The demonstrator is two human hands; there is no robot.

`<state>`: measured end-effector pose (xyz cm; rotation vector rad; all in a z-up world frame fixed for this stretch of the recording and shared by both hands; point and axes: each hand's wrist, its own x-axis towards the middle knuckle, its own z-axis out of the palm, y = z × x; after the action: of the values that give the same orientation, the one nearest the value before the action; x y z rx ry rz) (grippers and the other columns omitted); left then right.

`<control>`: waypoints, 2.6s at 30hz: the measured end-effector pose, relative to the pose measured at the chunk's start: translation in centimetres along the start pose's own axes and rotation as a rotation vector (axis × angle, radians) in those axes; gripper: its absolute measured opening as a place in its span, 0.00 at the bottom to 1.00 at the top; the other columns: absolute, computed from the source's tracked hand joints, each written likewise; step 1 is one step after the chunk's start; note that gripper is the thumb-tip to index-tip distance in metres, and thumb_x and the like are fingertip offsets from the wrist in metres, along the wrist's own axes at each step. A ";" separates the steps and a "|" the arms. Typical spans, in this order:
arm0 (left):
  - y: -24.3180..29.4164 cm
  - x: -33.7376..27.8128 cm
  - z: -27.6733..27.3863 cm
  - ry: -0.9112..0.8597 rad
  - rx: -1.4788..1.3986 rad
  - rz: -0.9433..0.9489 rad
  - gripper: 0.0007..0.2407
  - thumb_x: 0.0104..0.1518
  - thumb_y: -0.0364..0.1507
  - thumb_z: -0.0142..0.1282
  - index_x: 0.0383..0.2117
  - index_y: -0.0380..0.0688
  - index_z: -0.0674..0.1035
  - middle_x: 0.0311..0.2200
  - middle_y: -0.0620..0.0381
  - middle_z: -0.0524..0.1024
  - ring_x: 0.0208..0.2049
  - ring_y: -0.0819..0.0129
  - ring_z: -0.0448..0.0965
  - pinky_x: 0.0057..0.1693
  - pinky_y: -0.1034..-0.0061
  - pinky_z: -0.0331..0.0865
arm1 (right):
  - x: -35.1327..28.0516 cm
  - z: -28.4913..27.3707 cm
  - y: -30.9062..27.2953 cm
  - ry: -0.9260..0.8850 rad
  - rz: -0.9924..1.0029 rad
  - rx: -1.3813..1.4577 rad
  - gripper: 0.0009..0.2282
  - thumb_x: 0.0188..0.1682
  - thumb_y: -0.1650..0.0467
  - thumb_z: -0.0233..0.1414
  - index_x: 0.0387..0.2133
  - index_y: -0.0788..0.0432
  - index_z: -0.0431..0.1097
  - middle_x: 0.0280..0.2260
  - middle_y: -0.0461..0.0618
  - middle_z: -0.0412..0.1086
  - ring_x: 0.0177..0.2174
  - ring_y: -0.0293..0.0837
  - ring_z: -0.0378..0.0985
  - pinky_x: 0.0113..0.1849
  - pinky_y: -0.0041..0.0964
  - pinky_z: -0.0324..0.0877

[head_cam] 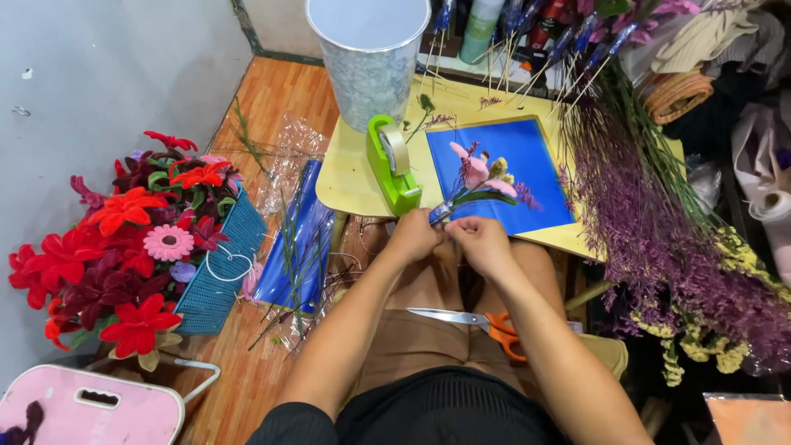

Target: The person arranges artificial flowers on a blue mat, using orange scissors to trim the stems of purple and yellow flowers. They handle pink and red flowers, placing them into a white bucket and adjusting their positions on the mat.

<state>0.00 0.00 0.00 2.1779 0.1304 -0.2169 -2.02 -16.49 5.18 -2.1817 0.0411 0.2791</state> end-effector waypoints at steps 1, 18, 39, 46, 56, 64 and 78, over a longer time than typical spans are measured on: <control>-0.1 -0.2 0.2 -0.001 0.002 -0.001 0.11 0.45 0.35 0.62 0.31 0.44 0.83 0.29 0.46 0.82 0.43 0.48 0.84 0.48 0.61 0.77 | 0.3 0.4 0.5 -0.001 0.001 0.002 0.13 0.44 0.58 0.61 0.35 0.52 0.81 0.23 0.44 0.78 0.31 0.42 0.78 0.36 0.37 0.72; 10.5 -10.6 -6.1 -0.146 0.079 0.016 0.15 0.48 0.39 0.54 0.25 0.39 0.84 0.32 0.39 0.82 0.45 0.45 0.83 0.48 0.54 0.75 | 9.5 3.5 4.8 0.234 -1.097 0.124 0.24 0.47 0.73 0.62 0.56 0.70 0.64 0.26 0.56 0.58 0.21 0.50 0.64 0.28 0.40 0.64; 12.3 -11.5 -8.3 -0.097 0.130 -0.113 0.21 0.48 0.40 0.54 0.35 0.30 0.84 0.40 0.33 0.81 0.50 0.41 0.81 0.51 0.55 0.75 | 10.1 14.6 7.8 -0.109 -0.172 1.088 0.03 0.51 0.74 0.56 0.35 0.60 0.70 0.44 0.50 0.70 0.39 0.40 0.81 0.46 0.32 0.76; 9.4 -10.3 -8.7 -0.045 0.138 -0.092 0.19 0.48 0.43 0.57 0.30 0.36 0.84 0.33 0.36 0.82 0.43 0.40 0.83 0.46 0.55 0.77 | 4.0 3.7 6.8 0.218 -0.654 -0.010 0.10 0.48 0.73 0.56 0.42 0.65 0.74 0.36 0.63 0.75 0.42 0.62 0.79 0.49 0.58 0.71; 5.9 -9.5 -8.7 0.001 -0.142 -0.069 0.13 0.47 0.35 0.64 0.33 0.38 0.81 0.27 0.51 0.77 0.37 0.60 0.79 0.47 0.69 0.71 | -5.2 -3.9 4.1 0.106 -0.693 -0.215 0.05 0.46 0.64 0.62 0.33 0.46 0.82 0.30 0.43 0.77 0.38 0.47 0.77 0.46 0.39 0.70; 3.3 -7.2 -6.6 -0.327 -0.950 0.009 0.15 0.65 0.39 0.38 0.44 0.41 0.72 0.27 0.70 0.55 0.26 0.81 0.54 0.34 0.83 0.52 | -8.8 -7.2 -0.4 0.065 -0.585 -0.143 0.09 0.47 0.67 0.58 0.39 0.48 0.82 0.30 0.49 0.79 0.33 0.49 0.79 0.37 0.40 0.72; 5.6 -7.5 0.6 0.565 0.061 0.544 0.10 0.48 0.27 0.66 0.34 0.53 0.76 0.30 0.59 0.77 0.35 0.58 0.82 0.41 0.66 0.77 | -6.5 -6.1 -1.8 0.104 -0.472 0.139 0.11 0.45 0.67 0.61 0.42 0.44 0.82 0.28 0.42 0.79 0.25 0.34 0.77 0.30 0.30 0.72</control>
<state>-6.47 -3.84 5.61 2.1908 -0.1569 0.7108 -6.99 -20.81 11.43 -1.9959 -0.3811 -0.1029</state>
